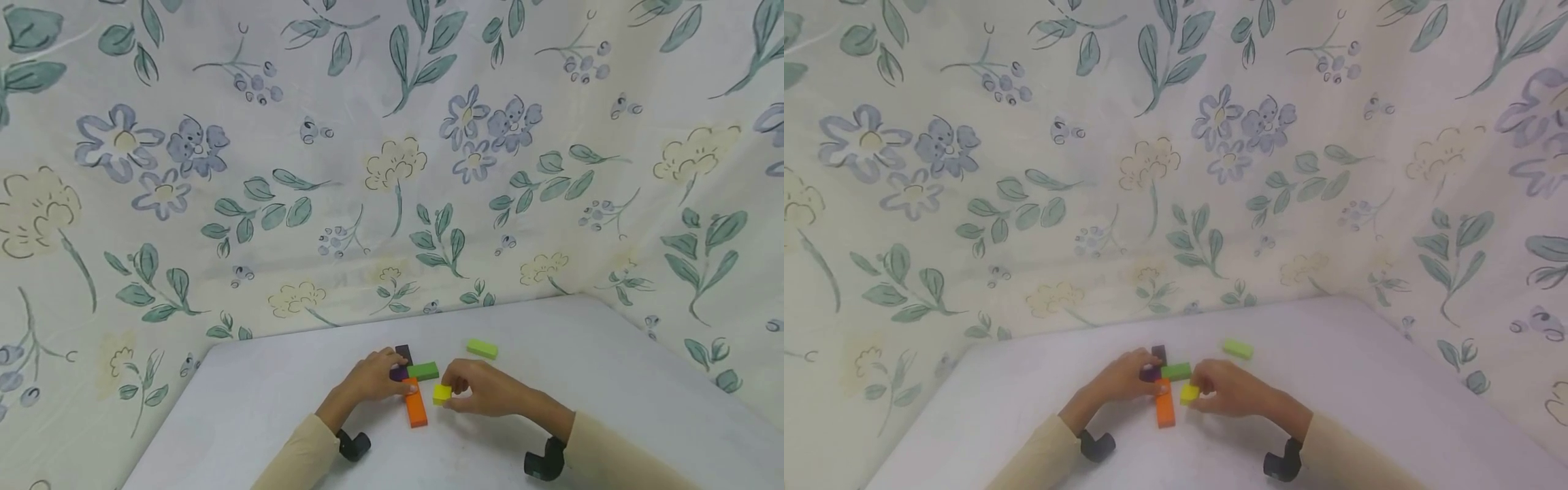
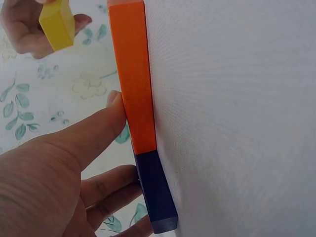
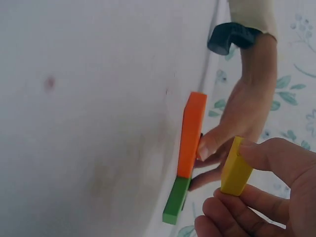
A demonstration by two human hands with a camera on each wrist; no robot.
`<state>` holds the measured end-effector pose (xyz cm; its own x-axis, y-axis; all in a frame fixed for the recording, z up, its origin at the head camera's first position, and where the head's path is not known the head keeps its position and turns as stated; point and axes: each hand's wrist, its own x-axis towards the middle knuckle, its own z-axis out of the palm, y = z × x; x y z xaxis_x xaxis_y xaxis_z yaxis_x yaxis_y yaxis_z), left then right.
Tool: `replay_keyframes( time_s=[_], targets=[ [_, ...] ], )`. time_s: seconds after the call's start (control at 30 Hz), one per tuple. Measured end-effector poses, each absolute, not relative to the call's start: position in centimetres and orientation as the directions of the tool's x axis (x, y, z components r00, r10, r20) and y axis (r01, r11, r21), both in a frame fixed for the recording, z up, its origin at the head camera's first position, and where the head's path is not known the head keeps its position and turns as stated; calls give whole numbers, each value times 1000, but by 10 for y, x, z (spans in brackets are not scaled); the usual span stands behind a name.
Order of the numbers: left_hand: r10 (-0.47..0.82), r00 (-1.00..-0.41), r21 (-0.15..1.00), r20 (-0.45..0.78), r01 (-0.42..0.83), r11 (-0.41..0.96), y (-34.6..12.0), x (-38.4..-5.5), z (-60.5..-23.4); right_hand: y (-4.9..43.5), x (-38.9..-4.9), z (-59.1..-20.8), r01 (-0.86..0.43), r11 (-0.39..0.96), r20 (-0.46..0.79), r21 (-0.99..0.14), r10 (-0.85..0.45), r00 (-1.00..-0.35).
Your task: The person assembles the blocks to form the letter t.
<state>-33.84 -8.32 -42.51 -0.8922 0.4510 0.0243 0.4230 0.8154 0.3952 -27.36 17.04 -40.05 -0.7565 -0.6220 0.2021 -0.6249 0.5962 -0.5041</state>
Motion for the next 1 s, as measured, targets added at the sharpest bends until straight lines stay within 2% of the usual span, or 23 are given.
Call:
replay_keyframes(
  time_s=[0.33, 0.63, 1.0],
  targets=[
    [436, -900, 395, 21, 408, 823, -87, -340, -428, 164, -263, -408, -619, 548, 183, -563, -647, -740],
    [440, -898, 402, 21, 411, 818, -84, -342, -426, 160, -260, -412, -582, 544, 159, -605, -633, -757],
    [448, -894, 405, 29, 420, 812, -85, -342, -427, 152, -253, -429, -570, 580, 148, -582, -613, -776]
  ],
)
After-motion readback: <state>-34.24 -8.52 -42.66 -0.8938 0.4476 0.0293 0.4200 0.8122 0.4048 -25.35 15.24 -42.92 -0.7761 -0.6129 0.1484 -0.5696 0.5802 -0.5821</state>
